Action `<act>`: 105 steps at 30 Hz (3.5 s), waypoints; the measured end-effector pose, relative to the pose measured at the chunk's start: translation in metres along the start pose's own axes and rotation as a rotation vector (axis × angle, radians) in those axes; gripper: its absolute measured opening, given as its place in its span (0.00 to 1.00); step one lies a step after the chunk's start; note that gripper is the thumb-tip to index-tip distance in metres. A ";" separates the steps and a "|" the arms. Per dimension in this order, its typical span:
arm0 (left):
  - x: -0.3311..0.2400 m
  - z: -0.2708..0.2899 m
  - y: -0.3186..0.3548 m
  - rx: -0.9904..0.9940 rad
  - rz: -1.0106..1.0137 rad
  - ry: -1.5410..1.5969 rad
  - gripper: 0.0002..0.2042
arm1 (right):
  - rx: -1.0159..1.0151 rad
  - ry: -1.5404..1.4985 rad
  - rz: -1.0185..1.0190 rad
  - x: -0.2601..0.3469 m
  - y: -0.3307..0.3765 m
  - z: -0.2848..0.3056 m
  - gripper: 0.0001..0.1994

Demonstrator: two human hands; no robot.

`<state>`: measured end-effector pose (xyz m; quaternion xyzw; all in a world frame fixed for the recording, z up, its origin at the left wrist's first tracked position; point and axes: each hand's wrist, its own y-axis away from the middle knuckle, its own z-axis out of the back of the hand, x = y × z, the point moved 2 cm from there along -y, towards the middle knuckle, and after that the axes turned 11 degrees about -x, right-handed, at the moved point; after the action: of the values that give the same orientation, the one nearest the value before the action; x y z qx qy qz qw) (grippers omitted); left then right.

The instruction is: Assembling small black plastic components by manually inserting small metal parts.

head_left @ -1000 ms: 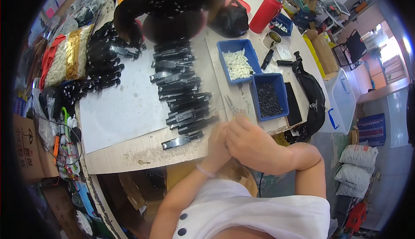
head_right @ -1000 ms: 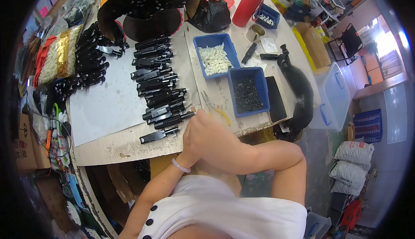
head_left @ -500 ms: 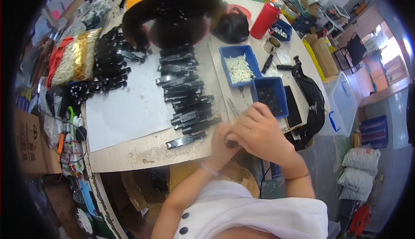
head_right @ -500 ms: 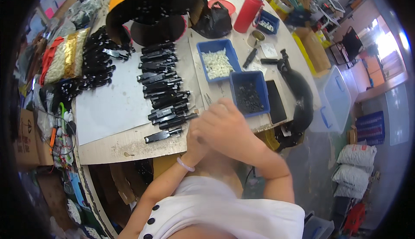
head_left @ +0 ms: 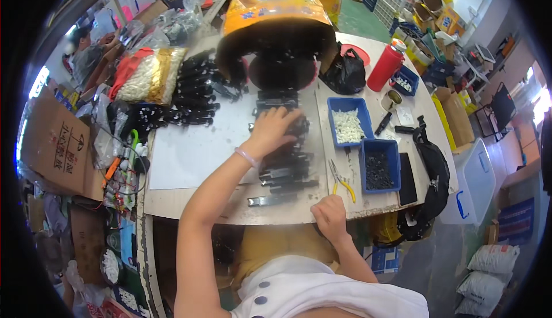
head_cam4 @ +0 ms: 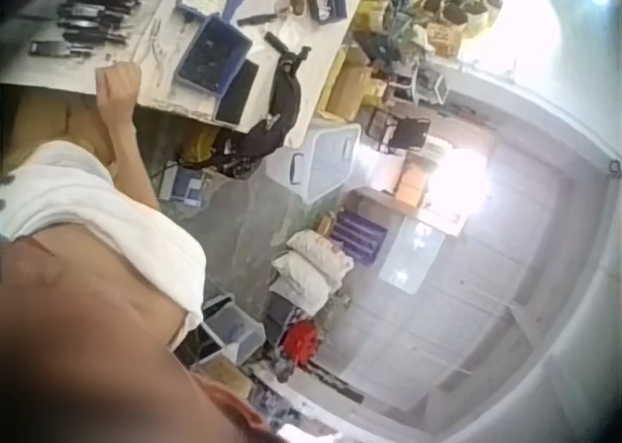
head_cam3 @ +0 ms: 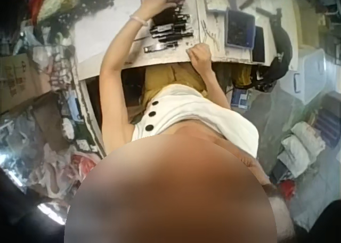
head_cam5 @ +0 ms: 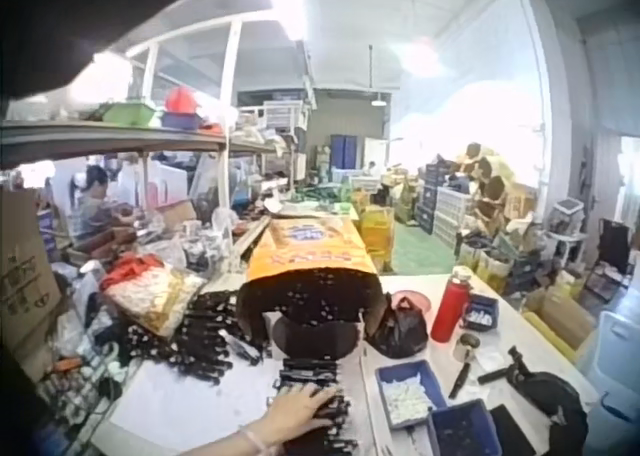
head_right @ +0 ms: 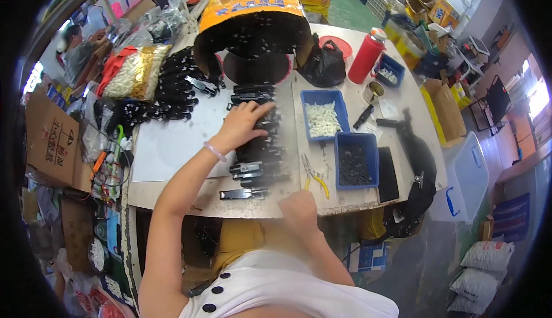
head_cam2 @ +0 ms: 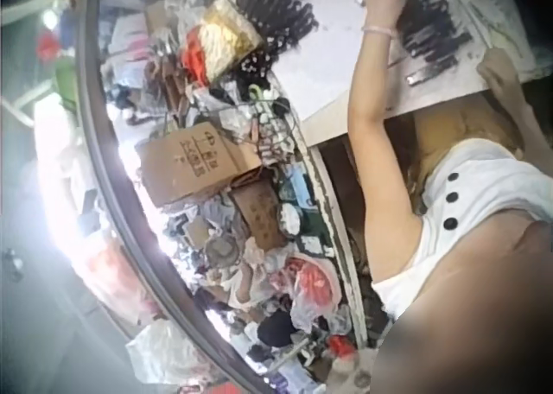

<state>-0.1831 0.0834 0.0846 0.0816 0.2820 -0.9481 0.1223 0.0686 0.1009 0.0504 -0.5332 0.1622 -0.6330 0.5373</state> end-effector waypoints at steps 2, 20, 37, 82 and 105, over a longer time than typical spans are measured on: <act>0.003 -0.012 0.004 0.016 -0.007 -0.059 0.36 | 0.001 0.028 -0.035 -0.010 0.010 -0.002 0.03; 0.190 0.092 0.092 0.062 0.337 -0.825 0.41 | 0.029 0.193 -0.073 -0.004 0.013 -0.011 0.06; 0.232 0.109 0.112 -0.096 -0.022 -0.154 0.24 | 0.080 0.285 -0.090 -0.009 0.012 -0.016 0.06; -0.012 0.038 0.191 -0.369 0.741 1.008 0.38 | 0.488 -0.452 -0.377 0.063 -0.038 -0.134 0.42; -0.001 0.024 0.207 -0.524 0.576 0.622 0.27 | 0.539 -0.621 -0.417 0.072 -0.015 -0.104 0.41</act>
<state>-0.1264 -0.0975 -0.0023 0.4016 0.4997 -0.7040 0.3056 -0.0168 0.0065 0.0583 -0.5600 -0.2876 -0.5577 0.5409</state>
